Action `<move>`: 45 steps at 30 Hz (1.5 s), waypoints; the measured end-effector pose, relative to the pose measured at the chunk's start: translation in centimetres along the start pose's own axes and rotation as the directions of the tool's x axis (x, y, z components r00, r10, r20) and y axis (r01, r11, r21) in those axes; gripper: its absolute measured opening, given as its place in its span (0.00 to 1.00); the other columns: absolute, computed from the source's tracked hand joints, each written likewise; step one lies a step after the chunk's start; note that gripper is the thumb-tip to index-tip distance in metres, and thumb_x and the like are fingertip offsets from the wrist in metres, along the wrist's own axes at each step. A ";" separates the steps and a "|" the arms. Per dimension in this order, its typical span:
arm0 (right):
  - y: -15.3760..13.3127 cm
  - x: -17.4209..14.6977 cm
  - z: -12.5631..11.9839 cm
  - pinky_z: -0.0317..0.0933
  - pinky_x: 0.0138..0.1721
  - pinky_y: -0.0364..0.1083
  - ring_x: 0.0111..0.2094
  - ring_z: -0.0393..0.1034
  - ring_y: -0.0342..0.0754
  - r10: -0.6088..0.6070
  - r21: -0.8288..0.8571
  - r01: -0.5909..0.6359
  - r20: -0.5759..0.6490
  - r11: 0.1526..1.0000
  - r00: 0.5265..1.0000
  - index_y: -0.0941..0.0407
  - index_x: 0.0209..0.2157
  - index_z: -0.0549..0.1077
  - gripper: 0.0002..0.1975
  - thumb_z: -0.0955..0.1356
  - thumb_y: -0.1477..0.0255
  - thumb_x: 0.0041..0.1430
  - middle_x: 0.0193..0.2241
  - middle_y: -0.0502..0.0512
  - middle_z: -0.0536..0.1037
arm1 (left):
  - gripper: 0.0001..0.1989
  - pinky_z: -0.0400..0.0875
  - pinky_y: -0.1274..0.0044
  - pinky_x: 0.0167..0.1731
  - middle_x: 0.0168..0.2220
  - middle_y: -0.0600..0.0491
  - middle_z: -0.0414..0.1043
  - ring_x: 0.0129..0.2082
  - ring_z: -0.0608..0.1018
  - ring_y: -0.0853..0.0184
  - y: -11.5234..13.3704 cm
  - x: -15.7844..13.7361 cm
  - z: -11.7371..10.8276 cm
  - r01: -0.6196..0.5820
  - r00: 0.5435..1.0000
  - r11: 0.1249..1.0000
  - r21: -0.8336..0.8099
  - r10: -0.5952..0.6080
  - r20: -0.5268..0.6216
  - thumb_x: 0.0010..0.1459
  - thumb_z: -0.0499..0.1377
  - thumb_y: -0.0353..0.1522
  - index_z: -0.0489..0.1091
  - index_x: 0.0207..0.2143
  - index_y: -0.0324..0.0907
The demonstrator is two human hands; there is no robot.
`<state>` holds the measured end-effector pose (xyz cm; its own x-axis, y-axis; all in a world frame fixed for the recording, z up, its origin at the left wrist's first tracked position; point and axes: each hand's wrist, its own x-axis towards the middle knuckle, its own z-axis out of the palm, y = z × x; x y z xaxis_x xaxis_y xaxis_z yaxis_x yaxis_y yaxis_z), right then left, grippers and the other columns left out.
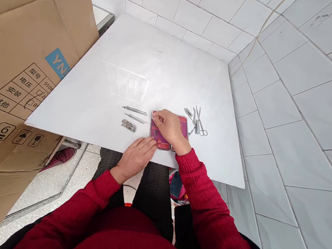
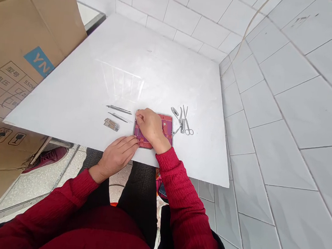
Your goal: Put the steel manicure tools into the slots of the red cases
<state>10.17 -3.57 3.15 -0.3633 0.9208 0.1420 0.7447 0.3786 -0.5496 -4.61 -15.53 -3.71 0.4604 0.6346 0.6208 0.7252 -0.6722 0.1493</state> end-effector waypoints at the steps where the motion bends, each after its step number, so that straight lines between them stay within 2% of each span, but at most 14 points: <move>1: -0.7 0.1 0.1 0.60 0.39 0.46 0.36 0.72 0.48 -0.017 -0.001 0.017 0.042 1.000 0.999 0.56 0.39 0.80 0.09 0.66 0.77 0.65 0.35 0.53 0.79 | 0.14 0.73 0.65 0.59 0.54 0.44 0.79 0.59 0.78 0.59 0.0 0.0 0.0 -0.001 1.000 1.000 0.001 0.001 -0.004 0.71 0.53 0.26 0.74 0.54 0.37; 6: -4.5 0.7 0.9 0.51 0.33 0.45 0.33 0.68 0.47 -0.077 -0.124 0.106 0.220 0.987 0.972 0.56 0.31 0.79 0.10 0.67 0.76 0.66 0.31 0.52 0.78 | 0.14 0.74 0.65 0.58 0.53 0.43 0.80 0.57 0.79 0.59 0.1 -0.1 0.1 0.003 1.000 1.000 -0.003 -0.003 -0.022 0.70 0.54 0.26 0.74 0.54 0.36; 11: -5.9 1.1 1.5 0.48 0.32 0.46 0.34 0.69 0.48 -0.075 -0.297 0.156 0.266 0.942 0.961 0.57 0.34 0.79 0.12 0.65 0.74 0.70 0.37 0.56 0.80 | 0.13 0.75 0.65 0.57 0.50 0.45 0.81 0.53 0.81 0.61 0.1 -0.1 0.3 0.005 1.000 1.000 0.011 -0.004 -0.031 0.71 0.53 0.26 0.75 0.52 0.37; 15: -5.8 1.4 1.9 0.50 0.32 0.47 0.38 0.72 0.50 -0.072 -0.404 0.178 0.264 0.897 0.962 0.56 0.38 0.80 0.13 0.63 0.72 0.72 0.40 0.58 0.81 | 0.13 0.76 0.66 0.56 0.50 0.45 0.81 0.53 0.81 0.61 0.1 -0.1 0.3 -0.005 0.999 1.000 0.013 0.005 -0.043 0.71 0.53 0.27 0.75 0.52 0.36; 22: -6.7 2.1 1.9 0.58 0.35 0.48 0.41 0.77 0.54 -0.047 -0.511 0.227 0.341 0.829 0.939 0.59 0.40 0.80 0.16 0.61 0.73 0.73 0.41 0.64 0.82 | 0.12 0.76 0.66 0.56 0.49 0.45 0.82 0.52 0.81 0.61 0.1 0.0 0.2 -0.011 0.997 1.000 0.020 0.013 -0.082 0.70 0.54 0.26 0.75 0.51 0.35; 26: -7.1 2.7 2.3 0.60 0.36 0.48 0.42 0.78 0.57 -0.011 -0.532 0.220 0.368 0.818 0.930 0.59 0.42 0.80 0.15 0.61 0.76 0.70 0.41 0.66 0.83 | 0.12 0.76 0.66 0.56 0.49 0.44 0.82 0.52 0.81 0.60 0.1 0.0 0.2 -0.016 0.995 1.000 0.017 0.017 -0.100 0.70 0.55 0.26 0.75 0.51 0.34; 29: -7.1 2.9 2.6 0.60 0.36 0.48 0.41 0.78 0.57 0.007 -0.511 0.195 0.367 0.837 0.930 0.59 0.40 0.80 0.13 0.63 0.77 0.67 0.40 0.66 0.83 | 0.13 0.76 0.66 0.57 0.51 0.43 0.81 0.54 0.80 0.59 0.1 -0.2 0.3 -0.007 0.997 1.000 0.002 0.007 -0.072 0.70 0.55 0.26 0.74 0.52 0.35; 33: -6.2 2.8 2.0 0.58 0.35 0.46 0.37 0.75 0.51 0.005 -0.343 0.107 0.311 0.933 0.950 0.58 0.37 0.78 0.10 0.64 0.77 0.65 0.37 0.59 0.83 | 0.16 0.73 0.64 0.60 0.55 0.43 0.79 0.60 0.77 0.59 0.0 -0.5 0.4 0.016 1.000 0.999 -0.043 -0.016 -0.004 0.70 0.53 0.25 0.73 0.56 0.37; 35: -5.0 2.7 1.3 0.58 0.34 0.45 0.33 0.72 0.48 0.004 -0.167 0.037 0.238 0.985 0.971 0.57 0.34 0.76 0.08 0.65 0.77 0.64 0.33 0.55 0.81 | 0.17 0.72 0.63 0.61 0.57 0.43 0.78 0.62 0.76 0.59 0.0 -0.5 0.4 0.021 1.000 0.998 -0.057 -0.021 0.010 0.70 0.53 0.25 0.72 0.58 0.37; 37: -3.3 2.6 0.7 0.59 0.33 0.44 0.30 0.70 0.45 0.021 0.069 -0.033 0.162 0.997 0.987 0.56 0.32 0.73 0.06 0.65 0.76 0.63 0.29 0.51 0.78 | 0.16 0.72 0.63 0.61 0.56 0.43 0.78 0.61 0.76 0.59 0.0 -0.4 0.3 0.019 1.000 0.999 -0.051 -0.018 0.014 0.70 0.53 0.26 0.72 0.57 0.37; 39: -1.3 2.5 0.3 0.59 0.30 0.42 0.26 0.67 0.42 0.075 0.310 -0.111 0.127 0.944 0.989 0.56 0.31 0.71 0.05 0.66 0.74 0.62 0.25 0.48 0.75 | 0.15 0.73 0.64 0.61 0.56 0.43 0.78 0.60 0.77 0.58 0.0 -0.3 0.3 0.010 1.000 0.999 -0.033 -0.010 0.006 0.70 0.53 0.26 0.73 0.56 0.37; 42: 1.1 2.0 0.1 0.57 0.23 0.41 0.21 0.63 0.40 0.160 0.558 -0.208 0.133 0.804 0.978 0.55 0.35 0.71 0.04 0.68 0.70 0.58 0.21 0.44 0.72 | 0.15 0.72 0.65 0.61 0.55 0.44 0.79 0.60 0.78 0.59 -0.1 -0.2 0.2 0.008 1.000 0.999 -0.034 -0.008 -0.001 0.70 0.54 0.26 0.73 0.56 0.37; 45: 2.5 1.2 0.0 0.59 0.21 0.40 0.21 0.65 0.40 0.196 0.667 -0.219 0.111 0.712 0.974 0.55 0.50 0.71 0.22 0.71 0.69 0.53 0.23 0.42 0.73 | 0.15 0.72 0.65 0.60 0.55 0.44 0.79 0.60 0.77 0.59 -0.1 -0.1 0.1 0.008 1.000 0.999 -0.036 -0.008 -0.002 0.71 0.53 0.26 0.72 0.56 0.38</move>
<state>11.57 -1.47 1.94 -0.2698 0.9610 -0.0610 0.2364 0.0047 -0.9716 -4.68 -15.45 -3.90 0.4538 0.6391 0.6209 0.7098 -0.6806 0.1817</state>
